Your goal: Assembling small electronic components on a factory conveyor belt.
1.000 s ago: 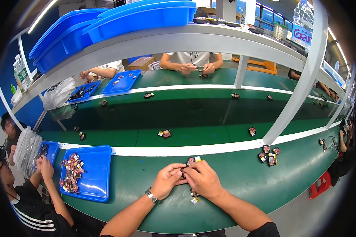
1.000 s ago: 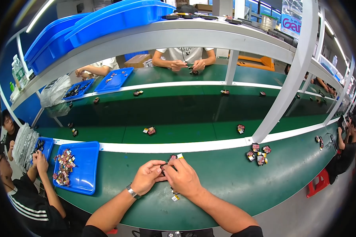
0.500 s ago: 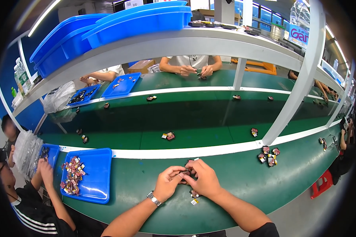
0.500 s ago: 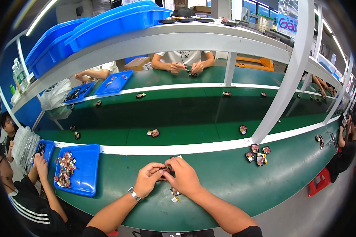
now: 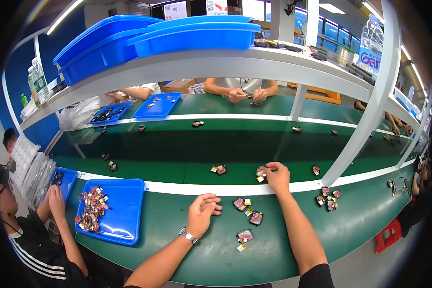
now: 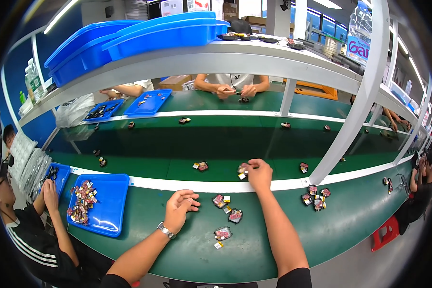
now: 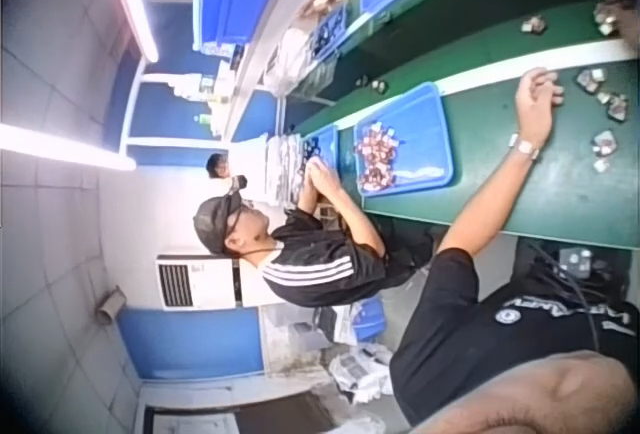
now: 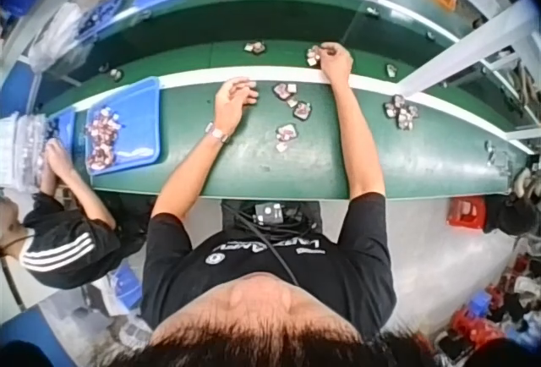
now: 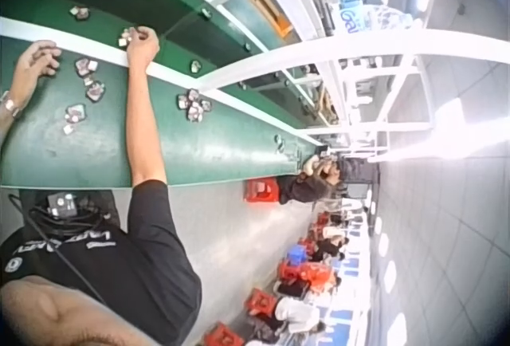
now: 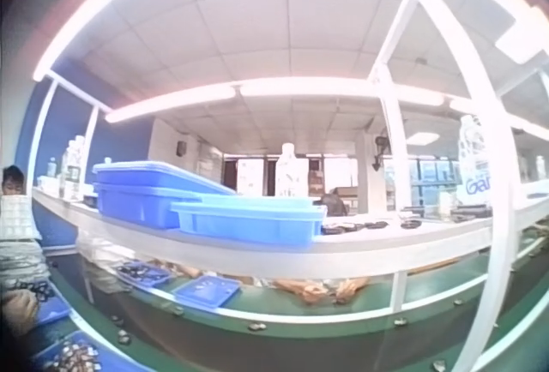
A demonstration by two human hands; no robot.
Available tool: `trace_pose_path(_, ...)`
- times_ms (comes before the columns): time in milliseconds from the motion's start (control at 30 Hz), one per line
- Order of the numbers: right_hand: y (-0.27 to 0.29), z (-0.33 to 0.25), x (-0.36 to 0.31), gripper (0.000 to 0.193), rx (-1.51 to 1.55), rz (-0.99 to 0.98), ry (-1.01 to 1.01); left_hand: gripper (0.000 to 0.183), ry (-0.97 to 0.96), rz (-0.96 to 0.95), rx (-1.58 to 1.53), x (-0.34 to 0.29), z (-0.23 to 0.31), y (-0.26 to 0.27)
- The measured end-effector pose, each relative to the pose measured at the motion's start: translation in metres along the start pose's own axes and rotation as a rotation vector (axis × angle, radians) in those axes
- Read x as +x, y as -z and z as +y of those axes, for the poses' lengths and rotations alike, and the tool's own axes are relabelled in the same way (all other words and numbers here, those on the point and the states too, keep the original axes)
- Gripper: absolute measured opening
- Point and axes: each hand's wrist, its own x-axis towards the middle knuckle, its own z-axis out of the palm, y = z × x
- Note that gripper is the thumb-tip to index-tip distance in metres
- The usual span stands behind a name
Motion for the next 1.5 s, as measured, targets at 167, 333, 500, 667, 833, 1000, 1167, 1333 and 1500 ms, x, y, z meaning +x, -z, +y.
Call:
trace_pose_path(167,-0.013,-0.004,-0.001,0.028,-0.348,0.116,0.284,0.020,-0.002,-0.017,0.065,-0.001,-0.004,0.003)
trace_pose_path(333,-0.069,-0.050,-0.028,0.056,-0.278,-0.223,0.318,0.018,-0.001,-0.032,0.092,0.000,-0.006,0.006)
trace_pose_path(500,-0.102,-0.051,-0.033,0.051,-0.432,-0.200,0.354,0.018,0.019,-0.025,0.069,0.001,-0.005,0.004)
trace_pose_path(667,-0.079,-0.045,-0.036,0.043,-0.044,-0.372,0.344,0.020,0.047,-0.012,0.035,0.002,-0.002,0.005)
trace_pose_path(833,0.006,-0.075,-0.093,0.049,0.087,-0.760,0.453,0.038,0.393,-0.307,-0.276,-0.002,0.012,0.020)
trace_pose_path(1000,0.032,-0.082,-0.126,0.047,-0.021,-0.826,0.544,0.041,0.468,-0.513,-0.230,-0.006,0.013,0.014)
trace_pose_path(1167,0.026,-0.071,-0.137,0.041,-0.013,-0.668,0.760,0.035,0.426,-0.396,-0.254,-0.013,0.018,0.004)
trace_pose_path(1333,0.017,-0.061,-0.136,0.030,-0.061,-0.539,0.803,0.030,0.370,-0.305,-0.252,-0.017,0.012,-0.003)
trace_pose_path(1500,0.014,-0.058,-0.134,0.023,-0.052,-0.567,0.768,0.026,0.351,-0.287,-0.188,-0.016,0.007,-0.001)
